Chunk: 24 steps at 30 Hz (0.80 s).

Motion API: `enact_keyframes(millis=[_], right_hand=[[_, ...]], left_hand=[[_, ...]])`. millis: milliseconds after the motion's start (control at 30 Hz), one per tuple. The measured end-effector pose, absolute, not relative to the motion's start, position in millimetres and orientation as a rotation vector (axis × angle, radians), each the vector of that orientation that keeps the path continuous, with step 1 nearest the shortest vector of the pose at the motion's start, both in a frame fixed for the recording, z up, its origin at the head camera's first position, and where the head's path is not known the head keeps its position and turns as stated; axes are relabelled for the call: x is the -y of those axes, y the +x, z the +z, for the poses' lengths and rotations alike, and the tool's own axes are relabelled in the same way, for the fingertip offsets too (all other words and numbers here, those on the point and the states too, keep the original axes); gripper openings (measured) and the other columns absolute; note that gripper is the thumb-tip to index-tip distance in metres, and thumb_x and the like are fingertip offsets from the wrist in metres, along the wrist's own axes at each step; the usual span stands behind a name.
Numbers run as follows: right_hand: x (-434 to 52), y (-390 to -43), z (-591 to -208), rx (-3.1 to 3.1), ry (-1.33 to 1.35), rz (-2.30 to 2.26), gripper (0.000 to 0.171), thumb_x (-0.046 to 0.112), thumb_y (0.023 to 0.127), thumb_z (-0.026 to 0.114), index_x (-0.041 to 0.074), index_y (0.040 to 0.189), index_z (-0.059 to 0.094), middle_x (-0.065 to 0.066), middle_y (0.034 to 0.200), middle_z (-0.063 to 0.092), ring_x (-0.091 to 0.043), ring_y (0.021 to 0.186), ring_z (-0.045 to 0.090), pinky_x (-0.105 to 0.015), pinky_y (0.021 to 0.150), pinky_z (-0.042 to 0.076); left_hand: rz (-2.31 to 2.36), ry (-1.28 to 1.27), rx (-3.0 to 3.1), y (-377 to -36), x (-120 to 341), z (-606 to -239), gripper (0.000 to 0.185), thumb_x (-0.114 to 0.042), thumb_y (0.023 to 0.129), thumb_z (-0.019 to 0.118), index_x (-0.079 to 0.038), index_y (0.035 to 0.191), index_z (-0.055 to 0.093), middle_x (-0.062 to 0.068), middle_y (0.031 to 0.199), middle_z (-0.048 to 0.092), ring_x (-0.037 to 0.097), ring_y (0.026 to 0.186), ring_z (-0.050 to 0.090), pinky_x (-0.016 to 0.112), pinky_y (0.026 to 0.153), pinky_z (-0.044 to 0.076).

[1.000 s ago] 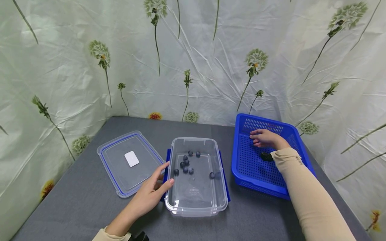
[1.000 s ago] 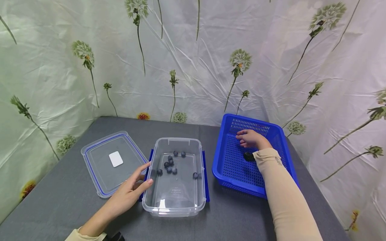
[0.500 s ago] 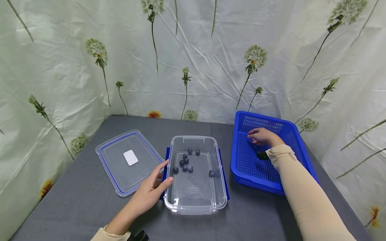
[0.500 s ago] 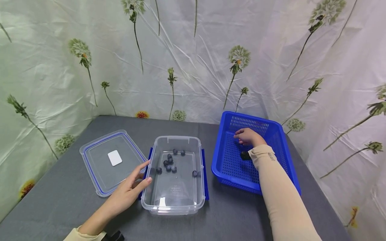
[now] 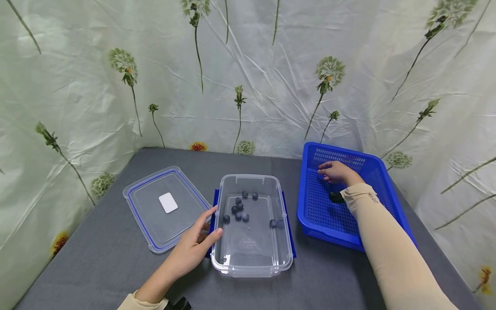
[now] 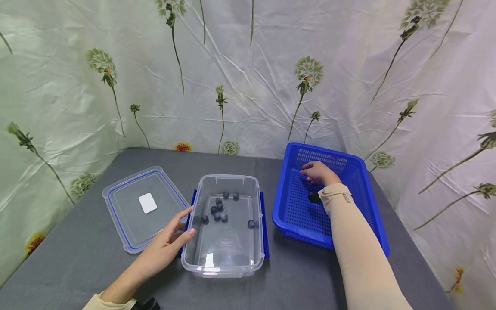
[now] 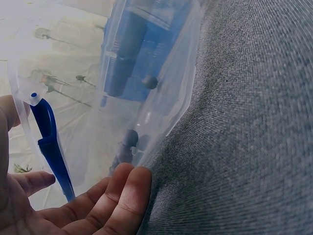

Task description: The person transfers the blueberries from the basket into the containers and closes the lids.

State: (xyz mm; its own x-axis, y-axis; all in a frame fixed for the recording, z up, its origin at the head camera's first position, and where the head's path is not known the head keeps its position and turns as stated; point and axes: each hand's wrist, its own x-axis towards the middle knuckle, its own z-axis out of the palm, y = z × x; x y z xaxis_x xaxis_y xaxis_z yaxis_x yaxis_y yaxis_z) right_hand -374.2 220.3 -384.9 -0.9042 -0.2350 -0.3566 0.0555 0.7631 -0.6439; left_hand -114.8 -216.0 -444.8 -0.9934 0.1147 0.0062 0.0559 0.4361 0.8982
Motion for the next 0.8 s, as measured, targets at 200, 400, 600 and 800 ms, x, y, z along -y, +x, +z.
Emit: enact_keyframes(millis=[200, 400, 600, 800], right_hand=[[-220.6, -375.6, -385.4, -2.558, -0.117, -0.943, 0.050, 0.015, 0.114, 0.046, -0.015, 0.154, 0.042, -0.035, 0.150, 0.052, -0.031, 0.116, 0.064, -0.052, 0.110, 0.052], [-221.0, -375.3, -386.1, -2.568, -0.112, -0.923, 0.050, 0.014, 0.114, 0.046, -0.016, 0.153, 0.043, -0.036, 0.149, 0.052, -0.033, 0.119, 0.064, -0.055, 0.114, 0.050], [-220.6, -373.7, -382.4, -2.577, -0.114, -0.917, 0.049, 0.015, 0.114, 0.047, -0.016, 0.151, 0.044, -0.031, 0.138, 0.058, -0.028, 0.110, 0.066, -0.055, 0.111, 0.052], [-219.7, -374.6, -380.2, -2.605, -0.134, -0.901, 0.048, 0.015, 0.113, 0.050, -0.017, 0.149, 0.047, -0.028, 0.131, 0.063, -0.018, 0.097, 0.067, -0.038, 0.093, 0.058]], left_hand=[[1.634, 0.160, -2.609, -114.9, 215.6, -443.2, 0.064, -0.037, 0.108, 0.065, -0.029, 0.166, 0.038, 0.015, 0.128, 0.072, 0.016, 0.101, 0.076, 0.038, 0.085, 0.058], [1.645, 0.163, -2.598, -114.0, 215.1, -442.9, 0.064, -0.036, 0.108, 0.065, -0.030, 0.166, 0.038, 0.014, 0.127, 0.072, 0.017, 0.103, 0.076, 0.038, 0.086, 0.058], [1.659, 0.162, -2.589, -112.4, 215.5, -442.9, 0.064, -0.036, 0.108, 0.065, -0.029, 0.166, 0.038, 0.014, 0.126, 0.073, 0.018, 0.105, 0.076, 0.038, 0.088, 0.059], [1.659, 0.165, -2.588, -112.1, 216.2, -442.9, 0.064, -0.036, 0.108, 0.065, -0.029, 0.166, 0.038, 0.014, 0.127, 0.072, 0.017, 0.104, 0.076, 0.038, 0.087, 0.058]])
